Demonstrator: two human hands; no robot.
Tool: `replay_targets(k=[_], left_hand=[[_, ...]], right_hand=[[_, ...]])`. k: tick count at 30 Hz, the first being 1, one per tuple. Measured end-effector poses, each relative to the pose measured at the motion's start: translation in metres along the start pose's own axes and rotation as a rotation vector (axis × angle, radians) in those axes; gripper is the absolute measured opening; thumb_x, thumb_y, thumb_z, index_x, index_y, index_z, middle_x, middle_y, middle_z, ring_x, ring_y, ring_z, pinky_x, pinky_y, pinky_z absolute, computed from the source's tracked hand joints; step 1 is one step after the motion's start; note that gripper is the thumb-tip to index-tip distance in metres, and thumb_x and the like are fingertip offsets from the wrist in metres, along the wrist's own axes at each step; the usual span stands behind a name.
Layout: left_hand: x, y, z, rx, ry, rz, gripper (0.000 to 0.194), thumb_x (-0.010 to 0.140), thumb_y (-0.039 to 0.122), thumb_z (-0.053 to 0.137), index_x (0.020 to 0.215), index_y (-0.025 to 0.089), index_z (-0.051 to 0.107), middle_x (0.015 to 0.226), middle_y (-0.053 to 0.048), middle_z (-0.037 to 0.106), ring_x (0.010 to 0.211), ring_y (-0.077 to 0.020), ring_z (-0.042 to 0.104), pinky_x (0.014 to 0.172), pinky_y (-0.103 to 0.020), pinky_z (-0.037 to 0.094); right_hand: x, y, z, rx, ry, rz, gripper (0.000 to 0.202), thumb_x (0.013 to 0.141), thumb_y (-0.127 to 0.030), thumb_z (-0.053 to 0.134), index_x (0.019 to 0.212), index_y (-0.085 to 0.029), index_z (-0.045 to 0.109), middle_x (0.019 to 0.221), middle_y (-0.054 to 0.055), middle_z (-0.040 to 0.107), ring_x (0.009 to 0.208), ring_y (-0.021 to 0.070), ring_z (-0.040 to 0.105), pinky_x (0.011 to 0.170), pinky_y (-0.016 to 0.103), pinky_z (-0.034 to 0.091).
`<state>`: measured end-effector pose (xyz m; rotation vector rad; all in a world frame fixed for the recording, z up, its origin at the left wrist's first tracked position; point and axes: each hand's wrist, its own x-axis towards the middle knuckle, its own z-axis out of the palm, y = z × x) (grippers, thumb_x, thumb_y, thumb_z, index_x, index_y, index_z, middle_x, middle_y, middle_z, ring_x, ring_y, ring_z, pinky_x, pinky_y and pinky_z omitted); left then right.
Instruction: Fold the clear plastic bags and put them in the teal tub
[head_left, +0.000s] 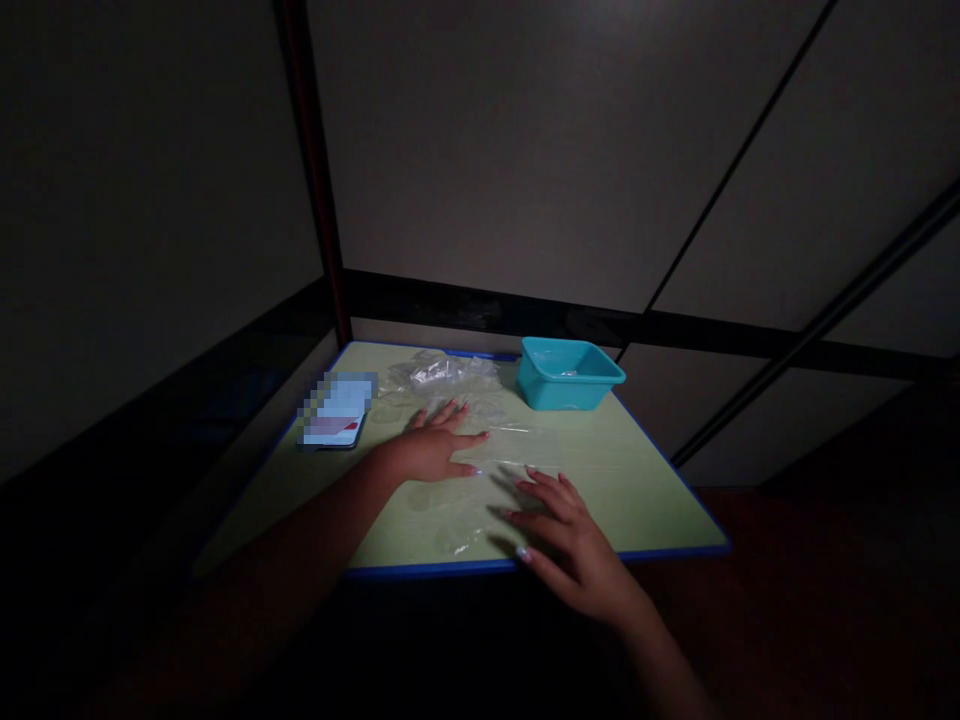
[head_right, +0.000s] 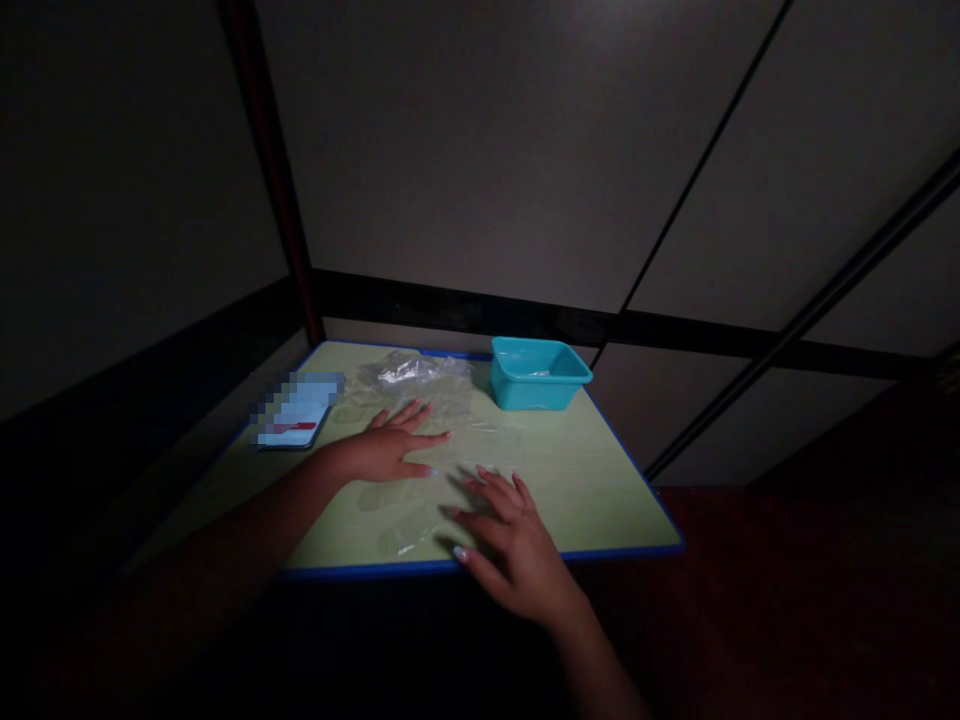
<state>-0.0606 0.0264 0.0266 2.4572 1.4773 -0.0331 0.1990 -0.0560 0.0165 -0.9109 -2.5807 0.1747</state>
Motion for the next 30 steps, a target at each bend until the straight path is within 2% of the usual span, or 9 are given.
replay_targets(k=[6, 11, 19, 26, 30], left_hand=[[0.0, 0.001, -0.001, -0.003, -0.03, -0.037, 0.064, 0.08, 0.063, 0.046, 0.138, 0.044, 0.027, 0.152, -0.003, -0.005, 0.138, -0.0316, -0.01, 0.103, -0.061, 0.006], [0.001, 0.0, 0.0, -0.006, -0.044, -0.057, 0.066, 0.08, 0.066, 0.044, 0.139, 0.042, 0.026, 0.152, -0.003, -0.005, 0.137, -0.0319, -0.011, 0.103, -0.06, 0.007], [0.001, 0.001, 0.001, 0.006, -0.041, -0.043, 0.066, 0.08, 0.066, 0.043, 0.139, 0.044, 0.023, 0.152, -0.002, -0.003, 0.138, -0.0326, -0.009, 0.103, -0.06, 0.008], [0.001, 0.001, 0.002, 0.003, -0.033, -0.024, 0.067, 0.081, 0.065, 0.044, 0.14, 0.043, 0.022, 0.152, -0.003, -0.003, 0.138, -0.0318, -0.009, 0.103, -0.06, 0.006], [0.002, 0.001, 0.003, -0.005, -0.036, -0.025, 0.067, 0.08, 0.066, 0.045, 0.139, 0.043, 0.024, 0.153, -0.003, -0.003, 0.138, -0.032, -0.009, 0.103, -0.061, 0.006]], right_hand=[[-0.004, -0.016, 0.006, -0.062, -0.072, -0.063, 0.036, 0.087, -0.039, 0.05, 0.121, -0.03, 0.057, 0.141, 0.005, 0.042, 0.134, 0.0261, 0.028, 0.106, 0.057, 0.017], [-0.002, -0.018, 0.013, -0.099, -0.074, -0.039, 0.044, 0.086, -0.043, 0.049, 0.127, -0.028, 0.051, 0.145, 0.008, 0.036, 0.134, 0.027, 0.027, 0.106, 0.058, 0.016], [0.006, -0.023, 0.017, -0.104, -0.079, -0.041, 0.052, 0.087, -0.045, 0.047, 0.134, -0.022, 0.043, 0.142, 0.011, 0.04, 0.133, 0.0259, 0.031, 0.108, 0.056, 0.016], [-0.001, -0.019, 0.014, -0.106, 0.048, -0.112, 0.029, 0.087, -0.034, 0.049, 0.109, -0.021, 0.062, 0.125, 0.01, 0.058, 0.122, 0.0248, 0.045, 0.107, 0.053, 0.02], [-0.002, -0.016, 0.015, -0.145, 0.026, -0.069, 0.032, 0.087, -0.037, 0.049, 0.113, -0.022, 0.061, 0.127, 0.01, 0.056, 0.124, 0.0266, 0.043, 0.106, 0.055, 0.018]])
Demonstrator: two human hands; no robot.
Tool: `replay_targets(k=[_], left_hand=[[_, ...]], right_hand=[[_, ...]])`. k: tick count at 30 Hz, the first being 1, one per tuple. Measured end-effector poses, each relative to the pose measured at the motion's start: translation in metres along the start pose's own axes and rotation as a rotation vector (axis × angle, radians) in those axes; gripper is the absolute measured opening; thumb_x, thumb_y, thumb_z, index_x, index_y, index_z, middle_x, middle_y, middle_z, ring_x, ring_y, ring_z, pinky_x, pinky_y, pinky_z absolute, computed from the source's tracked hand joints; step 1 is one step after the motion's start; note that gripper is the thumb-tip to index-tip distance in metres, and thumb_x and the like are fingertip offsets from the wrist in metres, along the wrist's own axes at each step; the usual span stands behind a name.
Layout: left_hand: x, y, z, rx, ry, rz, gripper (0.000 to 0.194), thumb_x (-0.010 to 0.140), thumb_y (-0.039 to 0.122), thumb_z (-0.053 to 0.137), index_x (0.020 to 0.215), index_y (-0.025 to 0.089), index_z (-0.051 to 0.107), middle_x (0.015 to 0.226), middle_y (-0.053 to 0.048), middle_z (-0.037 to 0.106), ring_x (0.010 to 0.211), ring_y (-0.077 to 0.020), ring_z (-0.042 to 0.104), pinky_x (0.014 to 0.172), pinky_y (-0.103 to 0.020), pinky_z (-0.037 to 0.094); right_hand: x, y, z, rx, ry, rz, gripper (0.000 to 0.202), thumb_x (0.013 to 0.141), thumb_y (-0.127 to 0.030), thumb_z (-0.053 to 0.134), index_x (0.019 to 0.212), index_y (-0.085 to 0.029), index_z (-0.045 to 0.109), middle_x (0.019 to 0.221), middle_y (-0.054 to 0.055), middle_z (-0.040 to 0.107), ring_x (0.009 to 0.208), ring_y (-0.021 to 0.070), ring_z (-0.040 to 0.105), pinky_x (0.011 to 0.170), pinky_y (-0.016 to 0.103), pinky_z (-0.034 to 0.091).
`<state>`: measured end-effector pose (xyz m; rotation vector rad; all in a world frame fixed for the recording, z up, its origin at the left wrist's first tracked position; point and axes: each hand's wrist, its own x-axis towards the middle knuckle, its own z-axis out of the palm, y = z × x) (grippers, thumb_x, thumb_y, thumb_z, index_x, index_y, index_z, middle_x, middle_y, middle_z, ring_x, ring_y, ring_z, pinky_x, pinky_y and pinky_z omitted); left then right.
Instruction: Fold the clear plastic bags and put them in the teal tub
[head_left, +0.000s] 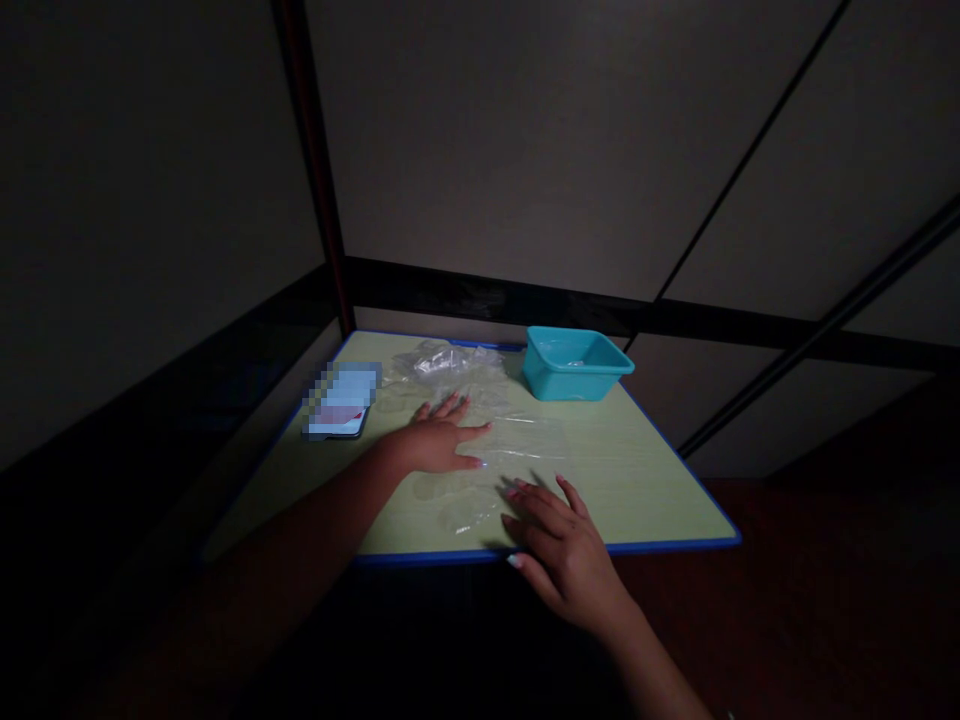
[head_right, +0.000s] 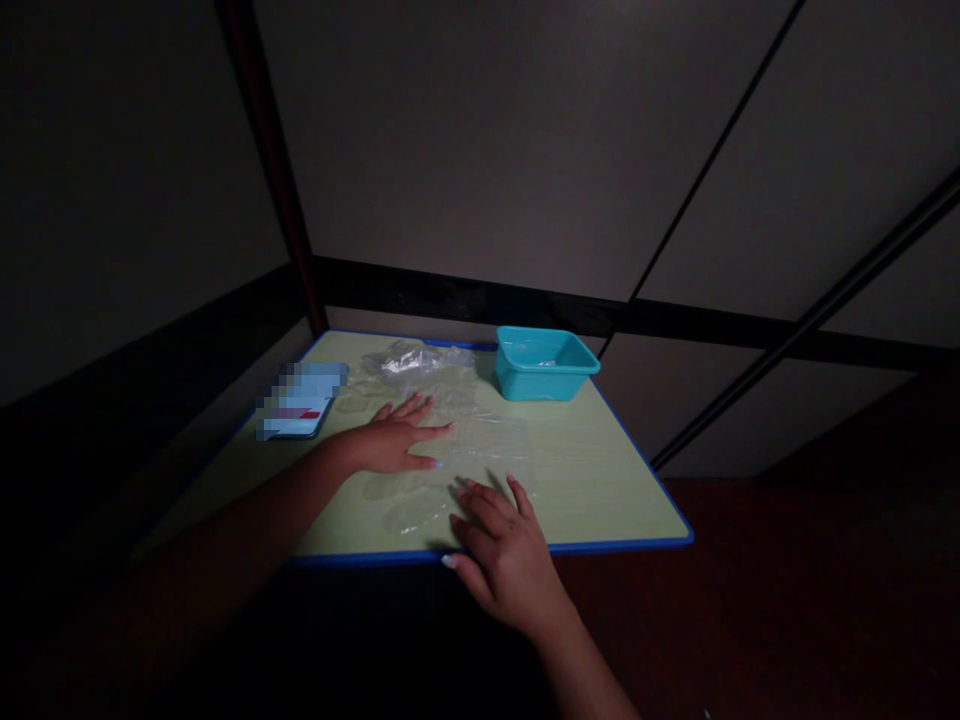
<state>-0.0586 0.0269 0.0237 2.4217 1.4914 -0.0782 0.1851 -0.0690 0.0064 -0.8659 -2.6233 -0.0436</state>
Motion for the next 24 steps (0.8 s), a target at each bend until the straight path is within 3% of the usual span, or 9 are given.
replay_targets(k=[14, 24], left_hand=[[0.001, -0.003, 0.003, -0.005, -0.008, -0.009, 0.068, 0.079, 0.066, 0.045, 0.14, 0.042, 0.026, 0.152, -0.003, -0.003, 0.138, -0.0326, -0.008, 0.104, -0.059, 0.006], [0.0, -0.003, 0.001, -0.021, -0.022, -0.01, 0.068, 0.079, 0.065, 0.046, 0.14, 0.042, 0.025, 0.152, -0.004, -0.005, 0.138, -0.0327, -0.01, 0.104, -0.059, 0.007]], right_hand=[[0.011, -0.007, 0.007, -0.009, -0.111, 0.088, 0.05, 0.089, -0.044, 0.043, 0.132, -0.02, 0.045, 0.142, 0.011, 0.04, 0.132, 0.0277, 0.031, 0.109, 0.056, 0.01], [0.0, 0.002, 0.005, -0.057, -0.067, 0.096, 0.044, 0.088, -0.04, 0.046, 0.126, -0.019, 0.051, 0.139, 0.013, 0.044, 0.13, 0.0294, 0.034, 0.107, 0.058, 0.015]])
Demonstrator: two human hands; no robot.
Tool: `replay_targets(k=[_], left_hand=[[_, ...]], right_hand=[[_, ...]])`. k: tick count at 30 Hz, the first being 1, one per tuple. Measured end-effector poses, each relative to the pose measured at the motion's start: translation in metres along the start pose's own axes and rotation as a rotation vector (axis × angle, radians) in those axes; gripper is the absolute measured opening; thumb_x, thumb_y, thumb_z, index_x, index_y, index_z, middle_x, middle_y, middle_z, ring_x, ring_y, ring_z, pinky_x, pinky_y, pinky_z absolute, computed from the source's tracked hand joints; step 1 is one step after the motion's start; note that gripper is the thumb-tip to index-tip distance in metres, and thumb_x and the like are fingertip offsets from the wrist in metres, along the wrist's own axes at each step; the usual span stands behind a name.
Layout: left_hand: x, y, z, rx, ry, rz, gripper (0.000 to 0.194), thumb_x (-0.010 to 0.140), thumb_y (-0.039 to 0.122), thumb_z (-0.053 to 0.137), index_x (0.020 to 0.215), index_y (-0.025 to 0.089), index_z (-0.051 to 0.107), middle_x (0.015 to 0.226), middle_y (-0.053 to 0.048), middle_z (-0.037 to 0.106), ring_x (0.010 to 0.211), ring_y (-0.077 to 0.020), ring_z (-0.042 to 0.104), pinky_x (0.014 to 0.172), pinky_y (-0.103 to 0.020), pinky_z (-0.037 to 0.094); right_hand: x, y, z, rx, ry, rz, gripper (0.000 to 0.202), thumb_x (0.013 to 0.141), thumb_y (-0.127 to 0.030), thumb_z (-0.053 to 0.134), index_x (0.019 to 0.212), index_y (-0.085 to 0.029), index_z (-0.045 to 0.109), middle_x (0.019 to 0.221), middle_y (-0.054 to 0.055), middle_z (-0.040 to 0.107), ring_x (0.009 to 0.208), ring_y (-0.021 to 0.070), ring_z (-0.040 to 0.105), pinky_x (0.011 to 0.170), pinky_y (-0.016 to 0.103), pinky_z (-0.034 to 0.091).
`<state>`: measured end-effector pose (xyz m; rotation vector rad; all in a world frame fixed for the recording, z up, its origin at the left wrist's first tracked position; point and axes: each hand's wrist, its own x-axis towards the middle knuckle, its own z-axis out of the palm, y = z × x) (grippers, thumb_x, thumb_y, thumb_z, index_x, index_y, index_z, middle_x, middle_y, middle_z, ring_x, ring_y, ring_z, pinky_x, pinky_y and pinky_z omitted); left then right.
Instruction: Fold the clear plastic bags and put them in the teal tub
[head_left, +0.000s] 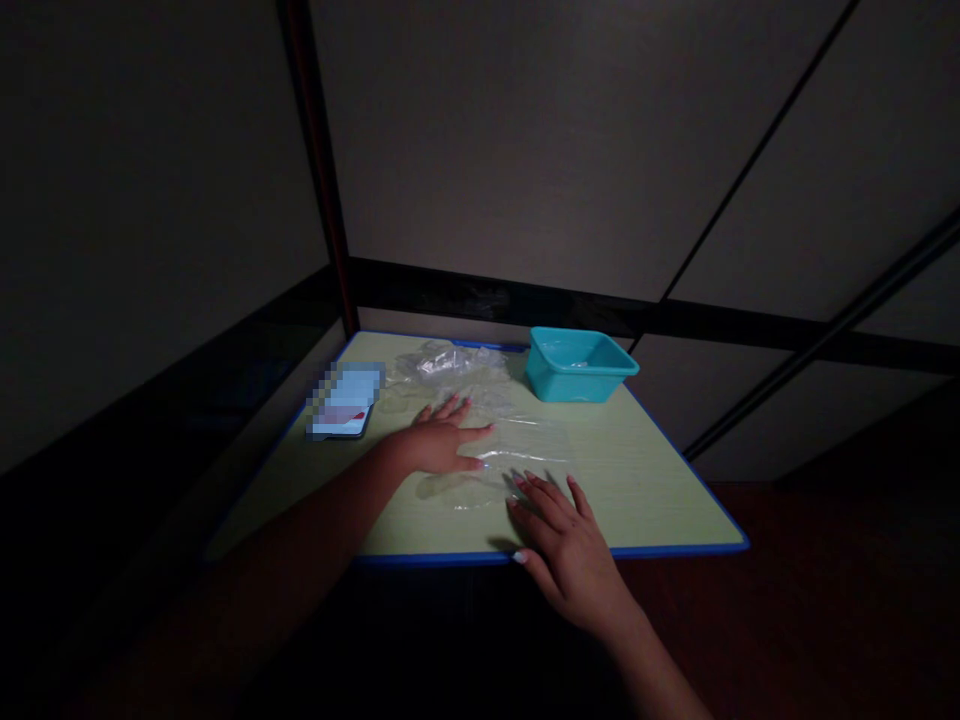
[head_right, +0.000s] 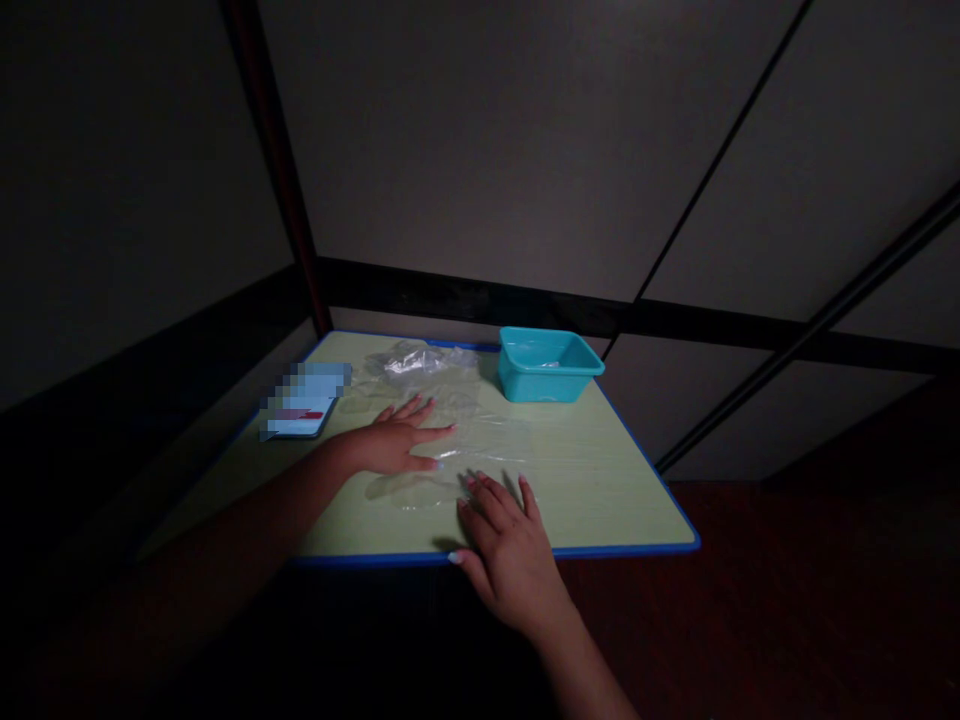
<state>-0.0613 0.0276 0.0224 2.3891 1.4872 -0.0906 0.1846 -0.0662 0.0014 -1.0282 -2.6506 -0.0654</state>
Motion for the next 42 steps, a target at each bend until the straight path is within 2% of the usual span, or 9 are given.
replay_targets(k=[10, 25, 32, 36, 39, 42], left_hand=[[0.001, -0.004, 0.002, -0.015, 0.012, 0.001, 0.069, 0.078, 0.066, 0.046, 0.14, 0.042, 0.026, 0.153, -0.003, -0.003, 0.138, -0.0326, -0.01, 0.104, -0.059, 0.007], [0.001, 0.002, 0.001, -0.007, 0.008, -0.018, 0.068, 0.078, 0.065, 0.047, 0.139, 0.043, 0.026, 0.153, -0.002, -0.003, 0.138, -0.0333, -0.009, 0.104, -0.058, 0.009], [-0.001, 0.006, -0.002, 0.009, 0.01, -0.013, 0.066, 0.079, 0.065, 0.046, 0.139, 0.044, 0.025, 0.152, -0.002, -0.003, 0.138, -0.034, -0.009, 0.103, -0.06, 0.008], [0.0, 0.005, -0.002, 0.013, 0.026, -0.001, 0.067, 0.079, 0.065, 0.046, 0.139, 0.044, 0.026, 0.153, -0.003, -0.003, 0.138, -0.0337, -0.008, 0.103, -0.061, 0.007], [0.001, 0.005, -0.002, 0.004, 0.088, 0.035, 0.065, 0.08, 0.063, 0.047, 0.139, 0.041, 0.029, 0.153, -0.004, 0.006, 0.139, -0.0328, -0.002, 0.104, -0.059, 0.007], [0.002, 0.006, -0.005, -0.083, 0.222, 0.169, 0.053, 0.085, 0.056, 0.047, 0.131, 0.031, 0.046, 0.146, -0.006, 0.034, 0.135, -0.0272, 0.022, 0.107, -0.046, 0.016]], right_hand=[[-0.019, 0.023, 0.006, -0.093, 0.056, 0.081, 0.044, 0.088, -0.035, 0.046, 0.13, -0.021, 0.049, 0.142, 0.012, 0.038, 0.132, 0.0295, 0.032, 0.105, 0.059, 0.018], [0.007, -0.003, -0.001, 0.009, -0.057, -0.057, 0.055, 0.088, -0.039, 0.045, 0.139, -0.021, 0.036, 0.144, 0.011, 0.035, 0.134, 0.0285, 0.027, 0.107, 0.061, 0.007], [0.012, -0.01, -0.002, 0.078, -0.082, -0.094, 0.05, 0.089, -0.04, 0.044, 0.135, -0.02, 0.042, 0.141, 0.011, 0.04, 0.133, 0.0275, 0.03, 0.108, 0.061, 0.003], [0.01, -0.01, -0.005, 0.13, -0.116, -0.099, 0.051, 0.09, -0.042, 0.042, 0.136, -0.02, 0.04, 0.14, 0.012, 0.042, 0.132, 0.0263, 0.032, 0.109, 0.059, 0.003], [0.01, -0.011, -0.009, 0.189, -0.154, -0.091, 0.055, 0.09, -0.045, 0.041, 0.138, -0.02, 0.036, 0.14, 0.012, 0.042, 0.131, 0.0243, 0.034, 0.11, 0.055, 0.007], [0.011, -0.01, -0.011, 0.261, -0.167, -0.078, 0.055, 0.09, -0.044, 0.043, 0.14, -0.022, 0.033, 0.142, 0.01, 0.04, 0.131, 0.022, 0.035, 0.111, 0.053, 0.011]])
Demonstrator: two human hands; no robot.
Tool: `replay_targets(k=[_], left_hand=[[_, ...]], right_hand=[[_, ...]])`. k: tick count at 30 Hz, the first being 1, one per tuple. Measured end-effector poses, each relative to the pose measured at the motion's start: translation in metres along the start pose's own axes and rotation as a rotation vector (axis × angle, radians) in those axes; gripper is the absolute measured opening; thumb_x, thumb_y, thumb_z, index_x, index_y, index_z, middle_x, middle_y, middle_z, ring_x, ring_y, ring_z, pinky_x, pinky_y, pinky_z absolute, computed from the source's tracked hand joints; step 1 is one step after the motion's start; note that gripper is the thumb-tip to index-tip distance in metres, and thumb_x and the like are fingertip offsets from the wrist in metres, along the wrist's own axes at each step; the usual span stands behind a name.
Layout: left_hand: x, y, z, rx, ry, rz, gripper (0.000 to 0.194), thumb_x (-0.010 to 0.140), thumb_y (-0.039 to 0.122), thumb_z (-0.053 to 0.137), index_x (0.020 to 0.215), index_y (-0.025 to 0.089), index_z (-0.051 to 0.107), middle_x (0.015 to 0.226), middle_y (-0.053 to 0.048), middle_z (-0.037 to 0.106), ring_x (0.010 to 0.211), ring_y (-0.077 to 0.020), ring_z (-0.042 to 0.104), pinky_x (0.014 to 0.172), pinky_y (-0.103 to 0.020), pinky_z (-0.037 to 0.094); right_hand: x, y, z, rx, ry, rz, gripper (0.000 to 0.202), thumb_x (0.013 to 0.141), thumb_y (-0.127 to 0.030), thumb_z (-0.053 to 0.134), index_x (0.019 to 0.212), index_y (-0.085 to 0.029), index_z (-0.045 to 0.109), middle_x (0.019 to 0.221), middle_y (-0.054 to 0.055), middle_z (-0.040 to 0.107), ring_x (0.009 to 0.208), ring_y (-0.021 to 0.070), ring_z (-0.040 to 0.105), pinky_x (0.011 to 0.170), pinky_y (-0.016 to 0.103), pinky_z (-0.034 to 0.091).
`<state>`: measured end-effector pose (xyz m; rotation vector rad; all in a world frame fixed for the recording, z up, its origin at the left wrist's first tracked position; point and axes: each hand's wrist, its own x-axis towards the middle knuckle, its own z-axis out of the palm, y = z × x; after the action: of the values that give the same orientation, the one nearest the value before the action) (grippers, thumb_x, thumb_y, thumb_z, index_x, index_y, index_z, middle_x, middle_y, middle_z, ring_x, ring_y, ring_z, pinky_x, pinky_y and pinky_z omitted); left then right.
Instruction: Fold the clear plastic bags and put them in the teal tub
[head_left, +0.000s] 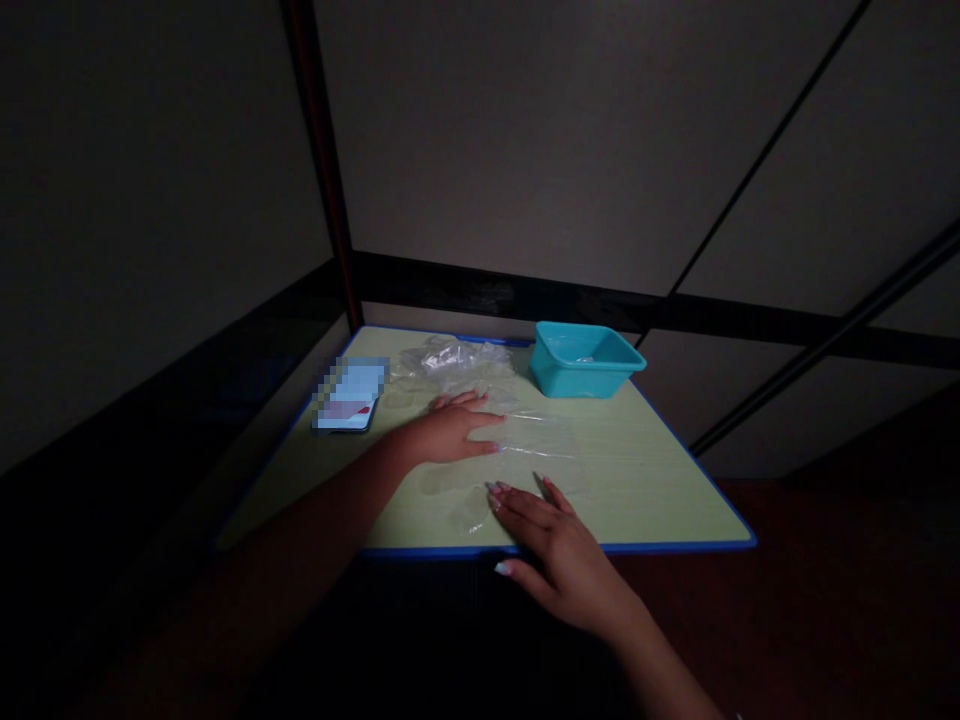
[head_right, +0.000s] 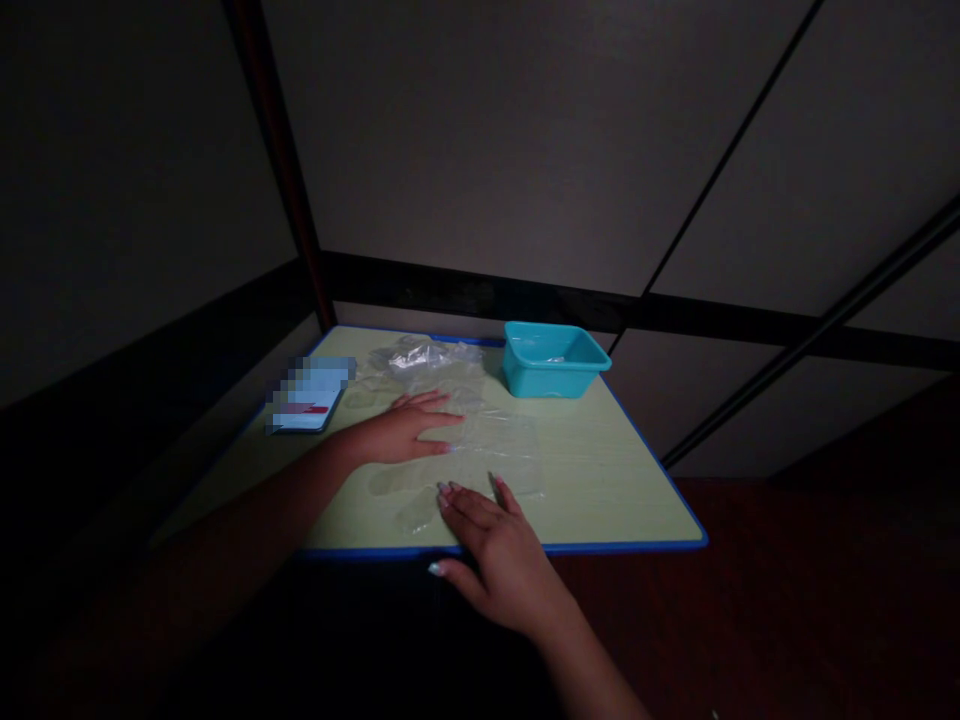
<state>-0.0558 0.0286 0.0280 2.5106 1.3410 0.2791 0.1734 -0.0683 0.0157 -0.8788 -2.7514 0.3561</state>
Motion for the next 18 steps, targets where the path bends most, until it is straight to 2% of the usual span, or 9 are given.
replay_targets(k=[2, 3, 6, 9, 12, 18], left_hand=[[0.001, 0.002, -0.002, -0.131, 0.071, 0.11, 0.04, 0.087, 0.049, 0.047, 0.115, 0.023, 0.06, 0.125, -0.008, 0.055, 0.119, -0.0218, 0.045, 0.101, -0.035, 0.03], [0.001, 0.003, -0.004, -0.205, 0.083, 0.156, 0.035, 0.088, 0.046, 0.048, 0.106, 0.02, 0.063, 0.112, -0.008, 0.061, 0.107, -0.0196, 0.052, 0.095, -0.031, 0.036], [0.001, 0.006, -0.005, -0.41, 0.031, 0.213, 0.027, 0.085, 0.041, 0.052, 0.088, 0.016, 0.063, 0.09, -0.005, 0.063, 0.083, -0.0156, 0.057, 0.076, -0.027, 0.044], [0.001, 0.007, -0.005, -0.538, -0.066, 0.185, 0.024, 0.081, 0.038, 0.058, 0.089, 0.016, 0.061, 0.086, -0.003, 0.062, 0.076, -0.0137, 0.055, 0.067, -0.025, 0.044], [0.0, 0.007, -0.004, -0.573, -0.111, 0.157, 0.029, 0.074, 0.037, 0.066, 0.094, 0.016, 0.058, 0.09, -0.003, 0.061, 0.077, -0.0136, 0.053, 0.066, -0.024, 0.043], [-0.005, 0.013, -0.002, -0.404, -0.12, 0.169, 0.054, 0.063, 0.039, 0.075, 0.108, 0.017, 0.052, 0.098, -0.006, 0.057, 0.088, -0.0184, 0.054, 0.074, -0.028, 0.043]], right_hand=[[0.0, 0.001, -0.001, 0.063, 0.014, 0.014, 0.055, 0.09, -0.041, 0.044, 0.141, -0.025, 0.031, 0.142, 0.009, 0.039, 0.131, 0.0213, 0.035, 0.11, 0.053, 0.014], [0.0, 0.003, -0.001, 0.1, 0.024, 0.023, 0.055, 0.09, -0.04, 0.044, 0.141, -0.026, 0.029, 0.143, 0.009, 0.038, 0.131, 0.0212, 0.035, 0.11, 0.053, 0.016], [0.002, 0.007, 0.0, 0.219, 0.05, 0.051, 0.055, 0.09, -0.039, 0.046, 0.141, -0.028, 0.03, 0.144, 0.008, 0.037, 0.132, 0.0213, 0.034, 0.109, 0.051, 0.021], [0.005, 0.011, -0.001, 0.318, 0.081, 0.071, 0.051, 0.089, -0.039, 0.047, 0.138, -0.025, 0.038, 0.142, 0.009, 0.04, 0.13, 0.0222, 0.036, 0.109, 0.049, 0.025], [0.011, 0.013, -0.005, 0.4, 0.124, 0.077, 0.046, 0.09, -0.037, 0.048, 0.133, -0.024, 0.046, 0.136, 0.009, 0.047, 0.127, 0.0226, 0.041, 0.107, 0.046, 0.03], [0.021, 0.019, -0.007, 0.515, 0.168, 0.049, 0.036, 0.093, -0.034, 0.042, 0.126, -0.026, 0.054, 0.13, 0.006, 0.054, 0.124, 0.02, 0.044, 0.106, 0.043, 0.032]])
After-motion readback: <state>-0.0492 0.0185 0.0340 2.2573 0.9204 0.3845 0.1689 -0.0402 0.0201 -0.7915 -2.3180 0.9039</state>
